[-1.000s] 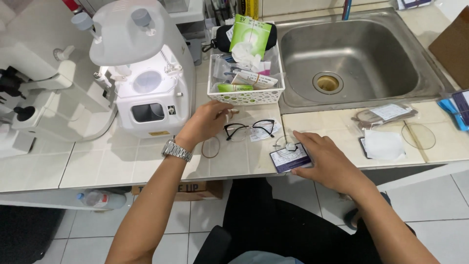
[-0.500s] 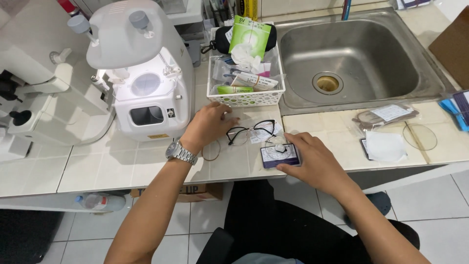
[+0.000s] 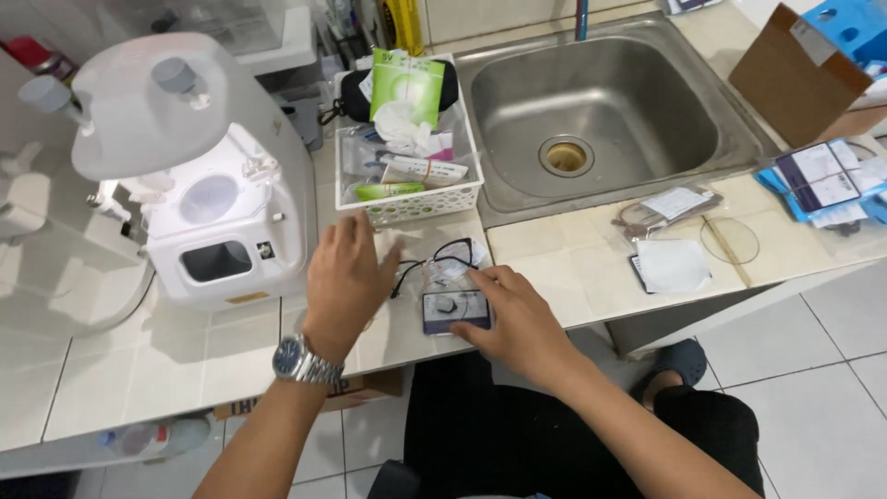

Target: Inspecting and measuring eyeglass lenses using a lensmeter and preparing them for assembly or distribution by placing them in bags.

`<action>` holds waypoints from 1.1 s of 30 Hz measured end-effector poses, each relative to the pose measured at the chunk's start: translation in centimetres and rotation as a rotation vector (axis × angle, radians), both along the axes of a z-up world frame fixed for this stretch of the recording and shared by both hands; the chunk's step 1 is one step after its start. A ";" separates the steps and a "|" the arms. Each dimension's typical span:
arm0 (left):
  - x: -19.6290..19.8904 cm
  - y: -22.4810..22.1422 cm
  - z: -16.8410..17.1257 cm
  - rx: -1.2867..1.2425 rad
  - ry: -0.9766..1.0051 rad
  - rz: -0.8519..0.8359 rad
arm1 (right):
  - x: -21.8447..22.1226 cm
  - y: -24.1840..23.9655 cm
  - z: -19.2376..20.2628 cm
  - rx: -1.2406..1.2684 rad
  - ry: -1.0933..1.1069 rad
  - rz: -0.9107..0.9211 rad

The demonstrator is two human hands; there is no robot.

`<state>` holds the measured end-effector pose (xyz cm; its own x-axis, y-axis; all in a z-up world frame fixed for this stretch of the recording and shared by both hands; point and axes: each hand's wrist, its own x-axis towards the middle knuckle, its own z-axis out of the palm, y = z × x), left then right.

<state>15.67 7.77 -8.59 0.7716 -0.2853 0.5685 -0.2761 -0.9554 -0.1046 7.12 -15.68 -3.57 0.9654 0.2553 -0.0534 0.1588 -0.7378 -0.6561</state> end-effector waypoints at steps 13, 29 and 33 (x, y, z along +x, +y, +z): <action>-0.9 -6.6 1.7 0.014 0.599 -0.589 | 0.1 -19.8 -4.1 -0.340 0.018 -0.499; -2.1 -6.5 4.1 -0.007 0.704 -0.429 | -0.2 -19.8 -2.9 -0.036 -0.151 -0.604; -4.1 -10.1 3.2 -0.241 0.486 -0.573 | -0.4 -20.7 -3.9 -0.077 -0.279 -0.620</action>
<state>11.60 -2.36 -5.43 0.7192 -0.6259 0.3017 -0.6943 -0.6311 0.3458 6.72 -36.35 -7.49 0.9122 -0.3440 0.2226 -0.1529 -0.7898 -0.5940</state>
